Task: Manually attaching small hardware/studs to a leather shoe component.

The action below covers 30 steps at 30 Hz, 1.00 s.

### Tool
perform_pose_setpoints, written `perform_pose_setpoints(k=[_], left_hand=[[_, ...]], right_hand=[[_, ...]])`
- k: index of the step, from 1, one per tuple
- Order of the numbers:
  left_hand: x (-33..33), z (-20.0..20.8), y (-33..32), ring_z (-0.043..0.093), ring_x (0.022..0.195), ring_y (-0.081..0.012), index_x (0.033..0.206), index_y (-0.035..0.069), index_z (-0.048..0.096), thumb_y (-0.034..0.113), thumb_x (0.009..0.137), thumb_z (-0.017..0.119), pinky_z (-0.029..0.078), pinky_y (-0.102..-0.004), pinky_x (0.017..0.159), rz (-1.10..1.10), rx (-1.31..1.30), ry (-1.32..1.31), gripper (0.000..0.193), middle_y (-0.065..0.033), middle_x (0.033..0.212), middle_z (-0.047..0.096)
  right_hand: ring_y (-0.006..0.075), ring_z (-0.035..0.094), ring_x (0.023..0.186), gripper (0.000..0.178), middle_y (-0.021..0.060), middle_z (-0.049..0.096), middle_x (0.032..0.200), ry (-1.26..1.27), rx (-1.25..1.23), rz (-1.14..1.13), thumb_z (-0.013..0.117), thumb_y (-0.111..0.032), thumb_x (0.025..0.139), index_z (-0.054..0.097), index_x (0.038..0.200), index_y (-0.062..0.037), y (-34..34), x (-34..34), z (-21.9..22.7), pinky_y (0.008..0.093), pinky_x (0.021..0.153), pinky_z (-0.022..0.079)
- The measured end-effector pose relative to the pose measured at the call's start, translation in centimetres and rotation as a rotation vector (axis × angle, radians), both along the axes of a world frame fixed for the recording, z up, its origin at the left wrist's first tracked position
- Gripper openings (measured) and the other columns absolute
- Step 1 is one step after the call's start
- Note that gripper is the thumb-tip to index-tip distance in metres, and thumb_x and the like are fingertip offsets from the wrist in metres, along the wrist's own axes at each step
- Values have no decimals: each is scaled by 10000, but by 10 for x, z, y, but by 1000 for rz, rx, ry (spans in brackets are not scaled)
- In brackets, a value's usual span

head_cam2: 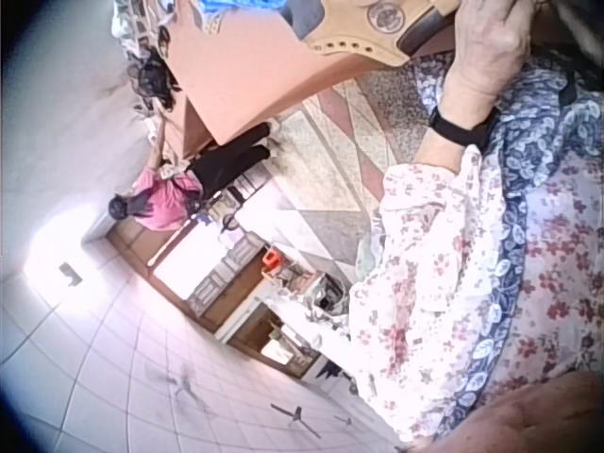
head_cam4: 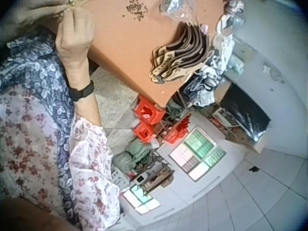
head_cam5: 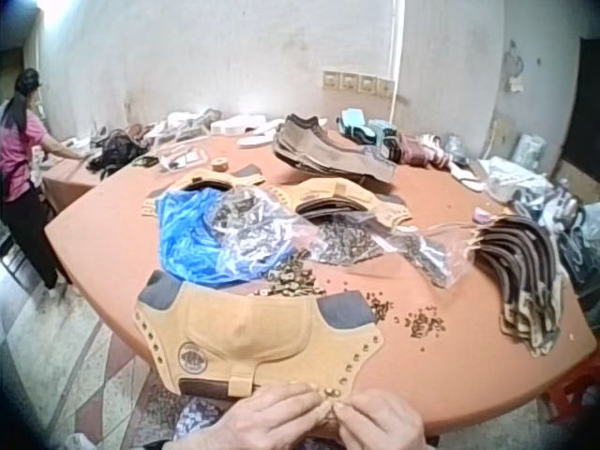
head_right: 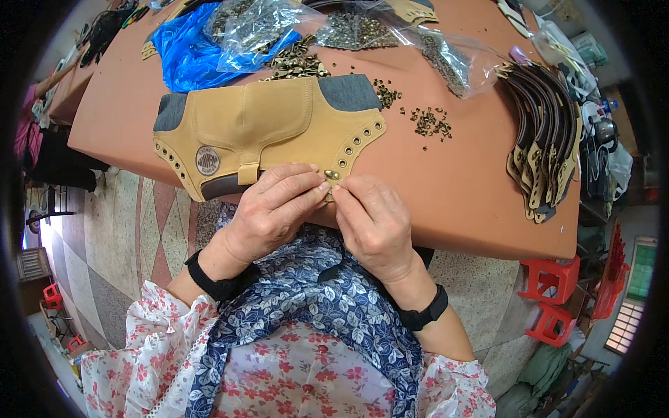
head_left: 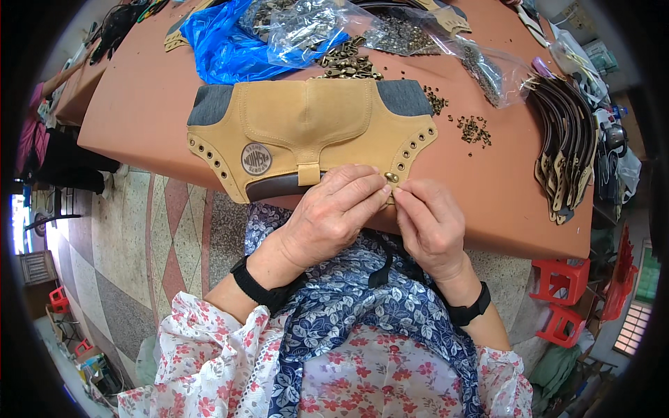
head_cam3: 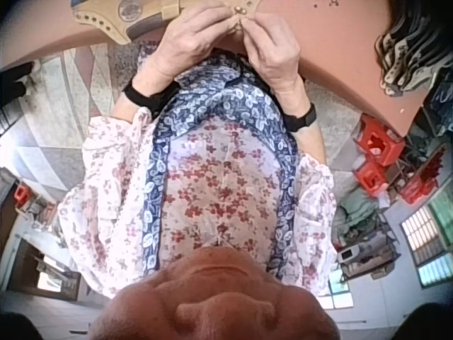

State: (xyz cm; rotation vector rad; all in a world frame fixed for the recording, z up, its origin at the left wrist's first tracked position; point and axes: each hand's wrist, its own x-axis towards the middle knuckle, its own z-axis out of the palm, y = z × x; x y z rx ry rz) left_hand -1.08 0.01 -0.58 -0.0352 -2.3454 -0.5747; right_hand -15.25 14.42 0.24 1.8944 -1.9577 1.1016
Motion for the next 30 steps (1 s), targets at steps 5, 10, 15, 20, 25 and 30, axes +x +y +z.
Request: perform_pose_setpoints(k=[5, 10, 15, 20, 25, 30], left_hand=[[0, 0, 1, 668, 1036, -334, 1043, -24, 701, 19, 730, 746, 572, -420, 887, 9, -1, -1, 319, -147, 1073, 684], [0, -2, 1, 640, 1061, -351, 1053, -83, 666, 18, 733, 659, 537, -449, 932, -28, 18, 14, 336, -174, 1087, 645], [0, -1, 1, 666, 1039, -330, 1067, -19, 710, 16, 725, 741, 568, -422, 895, 8, 7, -5, 346, -144, 1079, 686], [0, 0, 1, 663, 1039, -335, 1068, -24, 705, 11, 727, 735, 566, -424, 890, 6, 10, 3, 344, -148, 1081, 683], [0, -2, 1, 629, 1080, -354, 1071, -79, 658, 14, 731, 649, 529, -454, 939, -37, 25, 3, 353, -172, 1107, 639], [0, -1, 1, 630, 1085, -349, 1073, -74, 658, 16, 737, 647, 527, -451, 947, -27, 17, -2, 348, -169, 1107, 640]], right_hand=[[300, 673, 933, 246, 126, 659, 1030, 66, 22, 12, 730, 9, 750, 694, 991, 39, 2, 1, 2, 391, 789, 549], [271, 669, 947, 232, 110, 664, 1033, 115, 63, 29, 726, -14, 757, 698, 984, 28, 2, -2, 6, 373, 747, 515], [245, 661, 963, 216, 89, 673, 1041, 247, 149, 40, 710, -55, 796, 708, 1002, 11, 3, -3, 17, 365, 718, 474], [243, 661, 961, 234, 71, 687, 1064, 66, 192, 43, 707, -47, 799, 717, 1029, -8, 5, -8, 16, 363, 755, 469], [259, 666, 952, 245, 76, 690, 1093, -116, 136, 5, 696, -24, 823, 711, 1068, -17, 9, -8, 7, 372, 791, 474], [256, 670, 971, 267, 86, 686, 1107, -88, 132, -16, 690, -22, 836, 703, 1102, -13, 11, -4, 9, 364, 820, 476]])
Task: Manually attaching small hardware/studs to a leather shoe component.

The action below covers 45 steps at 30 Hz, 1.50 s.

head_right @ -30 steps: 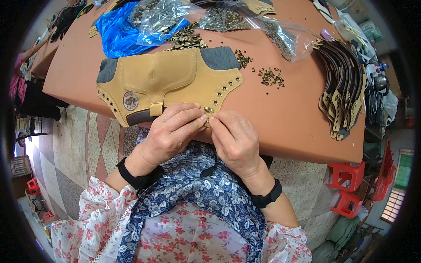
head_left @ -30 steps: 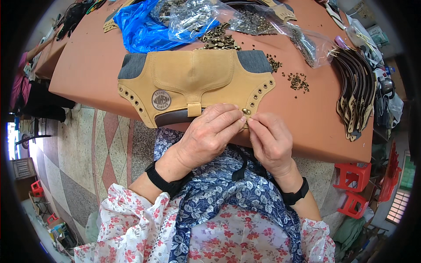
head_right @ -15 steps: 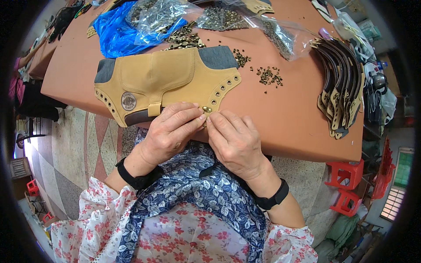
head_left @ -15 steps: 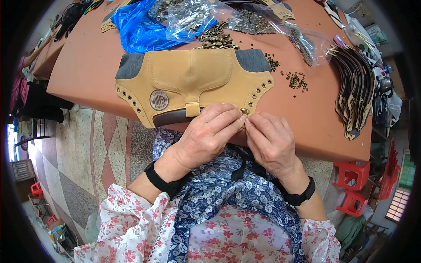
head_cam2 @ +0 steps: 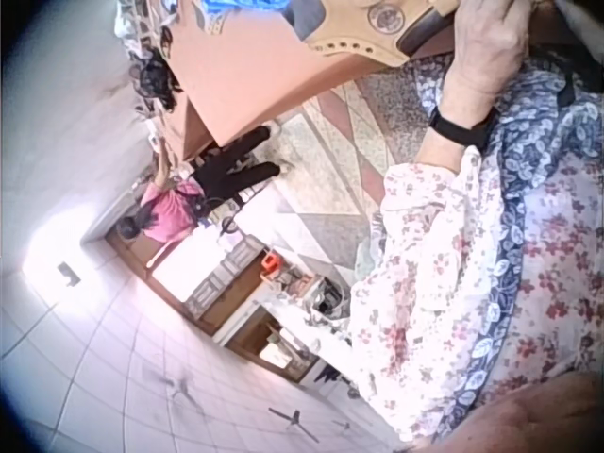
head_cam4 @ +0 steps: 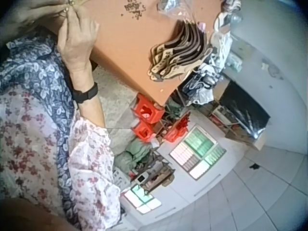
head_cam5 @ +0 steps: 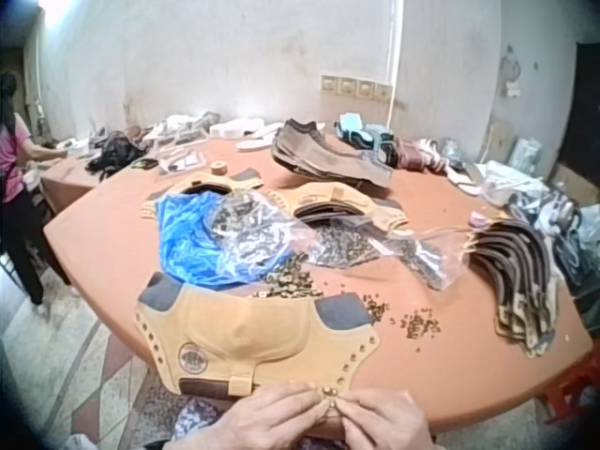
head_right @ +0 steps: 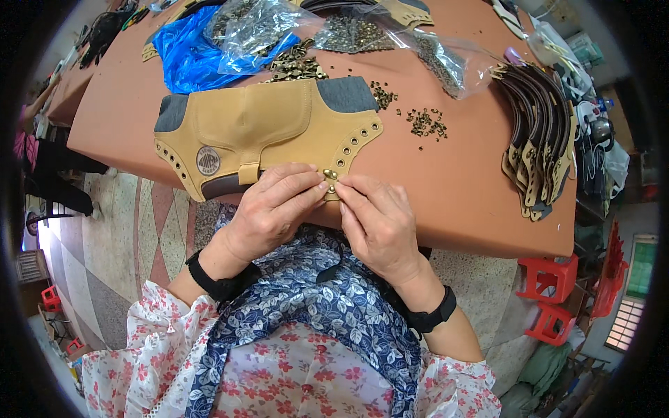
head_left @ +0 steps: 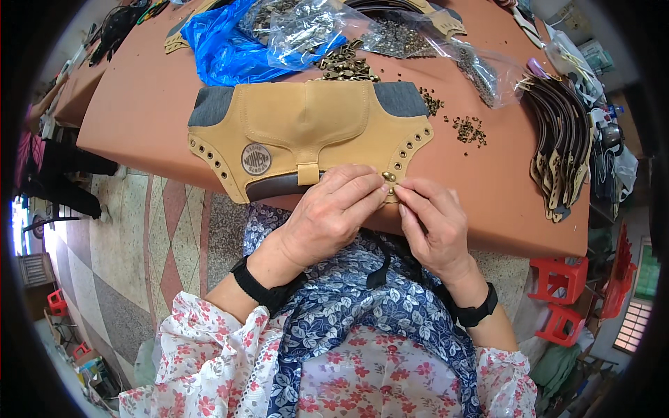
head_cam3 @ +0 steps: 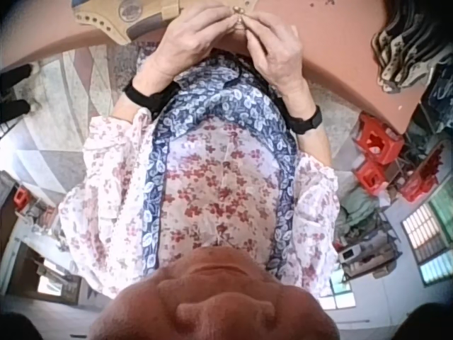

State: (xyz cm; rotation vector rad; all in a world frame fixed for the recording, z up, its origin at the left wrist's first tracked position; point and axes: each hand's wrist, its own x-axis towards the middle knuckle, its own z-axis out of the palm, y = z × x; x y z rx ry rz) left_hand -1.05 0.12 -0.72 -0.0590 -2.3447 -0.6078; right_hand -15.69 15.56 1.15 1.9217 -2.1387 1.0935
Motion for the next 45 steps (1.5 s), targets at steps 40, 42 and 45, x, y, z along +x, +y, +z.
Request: perform_pose_setpoints(k=[40, 42, 45], left_hand=[[-3, 2, 0, 664, 1004, -337, 1020, -36, 671, 20, 801, 765, 551, -411, 863, 26, 86, 65, 244, -159, 1093, 661], [-3, 0, 0, 663, 998, -337, 1006, -39, 668, 17, 802, 763, 552, -409, 860, 21, 92, 73, 232, -160, 1089, 660], [-3, -3, -1, 664, 983, -340, 989, -48, 661, 9, 803, 758, 556, -413, 850, 23, 77, 92, 217, -167, 1076, 657]], right_hand=[[335, 648, 651, 258, 196, 644, 678, -289, 848, 59, 789, -227, 819, 720, 810, 21, -56, -44, 68, 436, 625, 490], [305, 658, 624, 261, 184, 655, 654, -238, 933, 58, 807, -218, 807, 721, 786, 27, -65, -47, 70, 419, 598, 496], [245, 676, 593, 265, 160, 673, 632, -331, 1066, 12, 832, -192, 793, 716, 754, 43, -79, -45, 74, 381, 559, 507]])
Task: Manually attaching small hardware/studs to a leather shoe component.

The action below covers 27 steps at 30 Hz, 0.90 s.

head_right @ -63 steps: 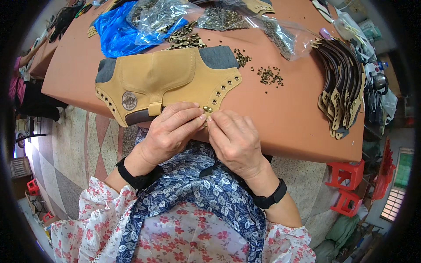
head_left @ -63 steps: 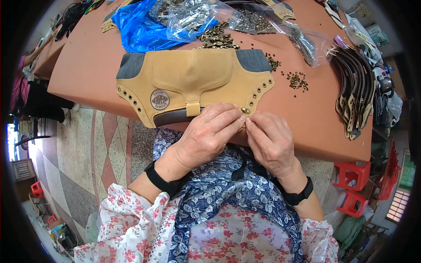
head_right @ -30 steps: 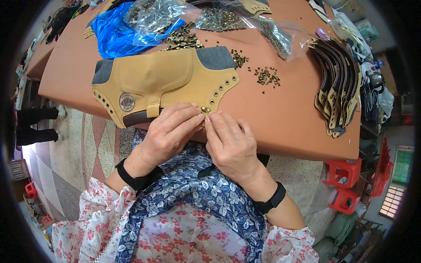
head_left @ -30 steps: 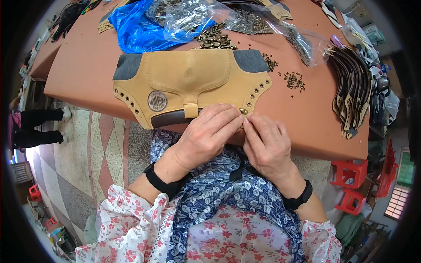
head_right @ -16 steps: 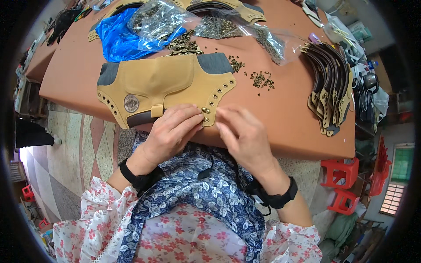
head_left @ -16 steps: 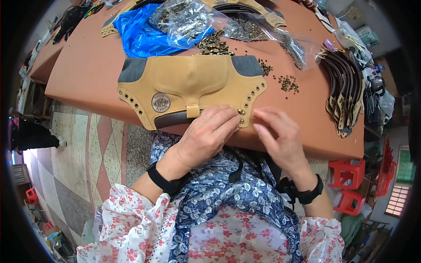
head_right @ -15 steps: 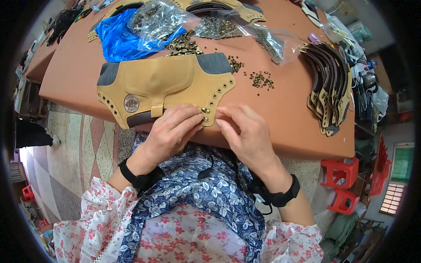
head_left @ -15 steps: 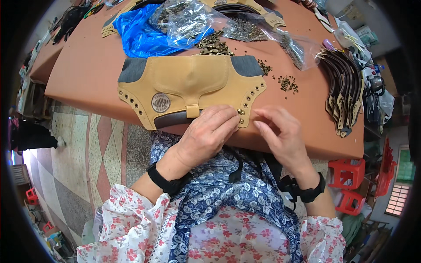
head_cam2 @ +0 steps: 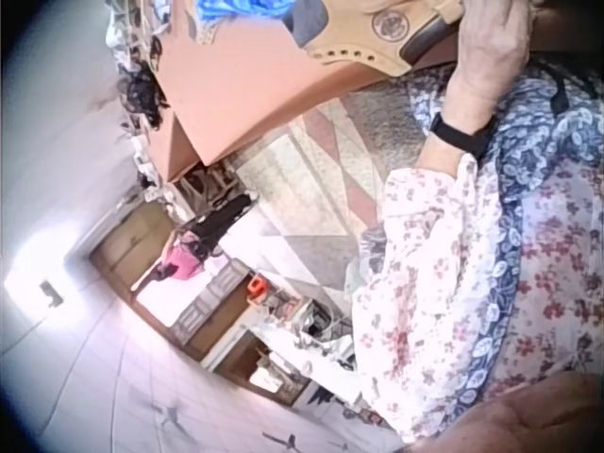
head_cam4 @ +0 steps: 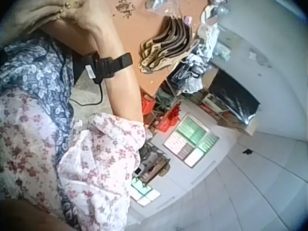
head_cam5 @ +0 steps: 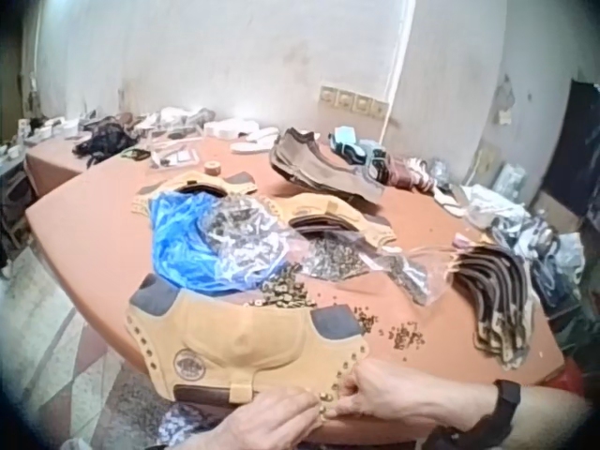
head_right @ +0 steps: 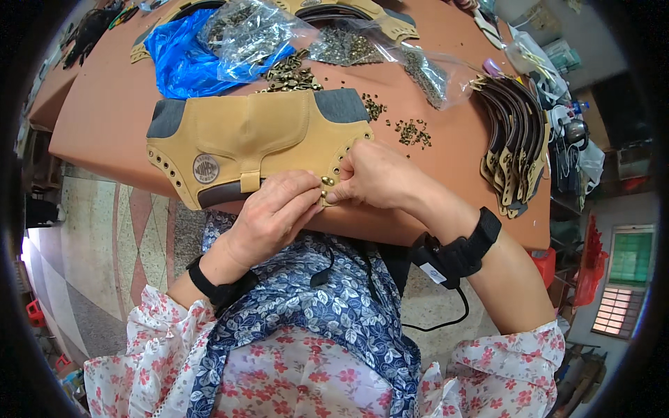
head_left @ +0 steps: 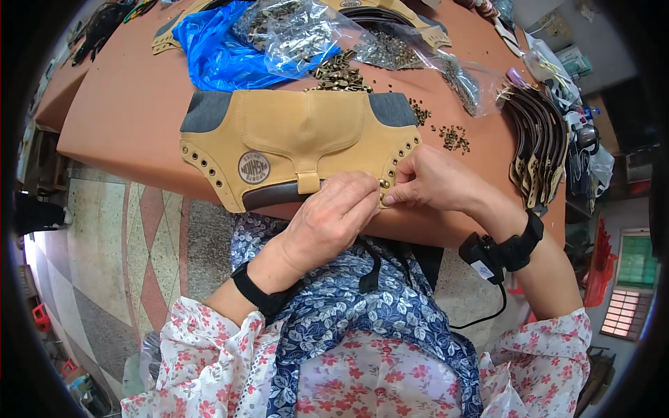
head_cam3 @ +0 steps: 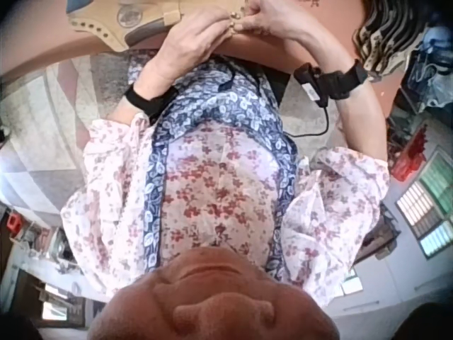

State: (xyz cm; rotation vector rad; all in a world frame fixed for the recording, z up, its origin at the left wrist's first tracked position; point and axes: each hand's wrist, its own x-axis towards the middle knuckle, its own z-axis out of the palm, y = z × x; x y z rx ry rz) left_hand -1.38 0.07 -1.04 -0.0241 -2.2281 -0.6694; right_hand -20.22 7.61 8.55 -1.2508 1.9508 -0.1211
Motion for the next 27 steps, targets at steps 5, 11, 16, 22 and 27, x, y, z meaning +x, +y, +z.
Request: perform_pose_setpoints(k=[5, 11, 16, 22, 27], left_hand=[[-2, -3, 0, 668, 958, -346, 977, -67, 651, -12, 794, 750, 561, -431, 833, -26, -2, 45, 216, -178, 1047, 652], [-2, -5, 2, 665, 969, -350, 996, -74, 648, -15, 796, 745, 559, -439, 849, -30, 30, 59, 231, -180, 1063, 645], [1, -1, 2, 653, 1045, -350, 1029, -51, 659, 4, 811, 746, 547, -420, 905, -1, 34, -31, 241, -178, 1119, 644], [0, 1, 3, 636, 1122, -354, 1088, -33, 665, 26, 835, 747, 538, -418, 943, 59, -15, -84, 271, -161, 1141, 654], [0, 3, 3, 636, 1126, -352, 1090, -27, 665, 26, 833, 751, 536, -421, 951, 45, -21, -99, 276, -162, 1140, 660]], right_hand=[[169, 687, 570, 269, 131, 688, 621, -35, 112, -78, 845, -156, 794, 702, 711, 56, -8, 0, 3, 327, 532, 518], [179, 688, 565, 262, 129, 684, 613, 33, 153, -81, 844, -153, 789, 701, 706, 49, -12, 7, 3, 328, 520, 516], [175, 684, 567, 270, 121, 685, 630, 0, 56, -99, 844, -158, 791, 689, 723, 51, -4, 4, 3, 330, 517, 514], [151, 673, 568, 278, 92, 675, 646, -123, -89, -92, 842, -165, 800, 672, 738, 47, 3, -16, 0, 302, 516, 531], [156, 690, 580, 332, 109, 682, 651, -149, 52, -166, 845, -211, 826, 668, 720, 50, -8, -15, -1, 286, 498, 568]])
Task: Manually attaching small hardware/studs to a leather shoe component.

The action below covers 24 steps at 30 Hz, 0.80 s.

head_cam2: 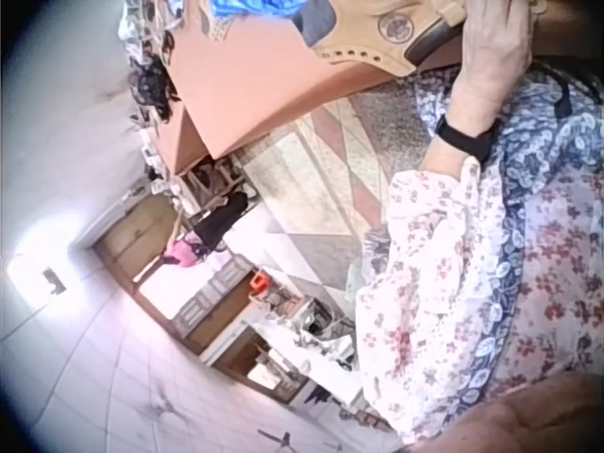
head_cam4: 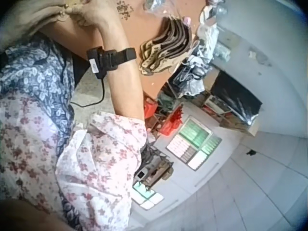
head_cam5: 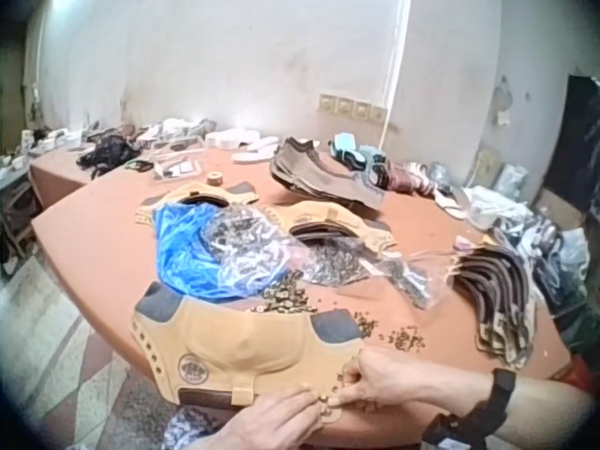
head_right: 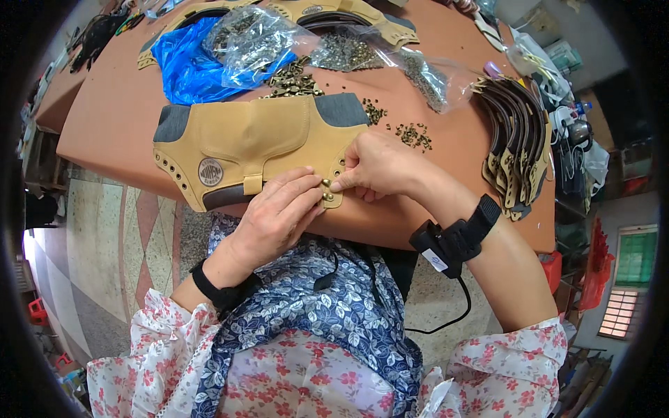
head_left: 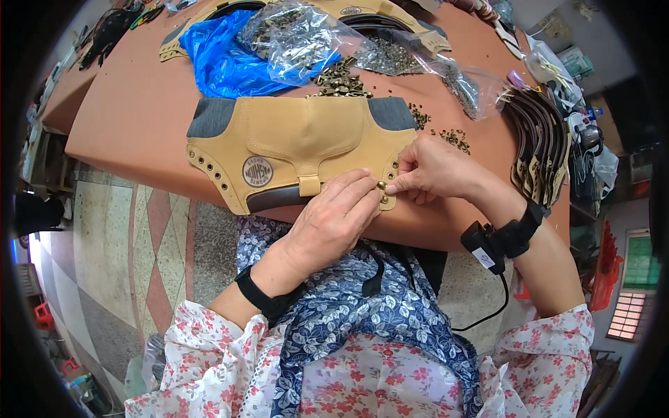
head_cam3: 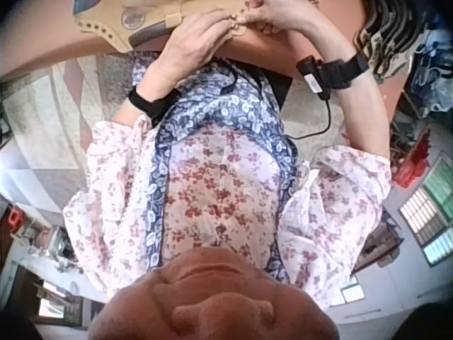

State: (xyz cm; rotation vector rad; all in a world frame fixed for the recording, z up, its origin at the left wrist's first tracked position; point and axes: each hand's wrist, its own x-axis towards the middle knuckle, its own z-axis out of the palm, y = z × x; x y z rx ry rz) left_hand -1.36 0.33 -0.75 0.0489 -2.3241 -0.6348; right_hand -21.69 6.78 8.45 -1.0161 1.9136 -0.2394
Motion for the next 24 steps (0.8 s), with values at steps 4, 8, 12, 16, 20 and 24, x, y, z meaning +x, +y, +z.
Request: perform_pose_setpoints(k=[4, 8, 12, 16, 20, 24], left_hand=[[1, 1, 1, 637, 1119, -353, 1081, -28, 666, 20, 831, 752, 539, -422, 945, -6, 1, -8, 269, -164, 1136, 663], [0, -2, 1, 641, 1103, -355, 1069, -27, 667, 8, 821, 749, 547, -430, 930, -7, -13, 16, 264, -166, 1128, 665], [-2, -3, 3, 645, 1094, -356, 1064, -22, 668, 1, 812, 747, 550, -436, 922, -10, 4, 42, 265, -169, 1116, 668], [-2, 0, 3, 647, 1096, -356, 1054, -21, 666, 6, 814, 747, 550, -435, 922, -19, 11, 40, 255, -170, 1113, 671], [-1, 0, 2, 649, 1104, -351, 1051, -10, 669, 13, 817, 747, 546, -433, 925, -6, 25, 23, 248, -158, 1120, 674], [-2, 0, 2, 648, 1118, -344, 1070, 6, 672, 16, 818, 748, 538, -430, 933, 1, 39, 18, 263, -148, 1131, 676]], right_hand=[[148, 690, 582, 305, 88, 682, 659, 10, 56, 28, 822, -186, 844, 651, 714, 30, -5, -1, -1, 273, 509, 568], [143, 687, 581, 282, 82, 682, 663, 69, 106, 31, 805, -159, 855, 643, 714, 23, -8, 6, 4, 271, 515, 565], [157, 681, 545, 309, 112, 696, 659, 113, 123, 27, 816, -174, 845, 666, 700, 54, -10, 10, 3, 294, 482, 553], [177, 694, 591, 269, 122, 703, 677, 99, 80, -12, 812, -161, 838, 678, 743, 52, -3, 8, 6, 307, 529, 556], [240, 708, 701, 197, 165, 716, 758, 218, -135, 144, 787, -126, 824, 687, 816, 43, 14, 10, -1, 348, 651, 557], [282, 700, 764, 146, 176, 707, 821, 124, -503, -16, 741, -100, 832, 697, 895, 24, 48, 12, -18, 380, 709, 541]])
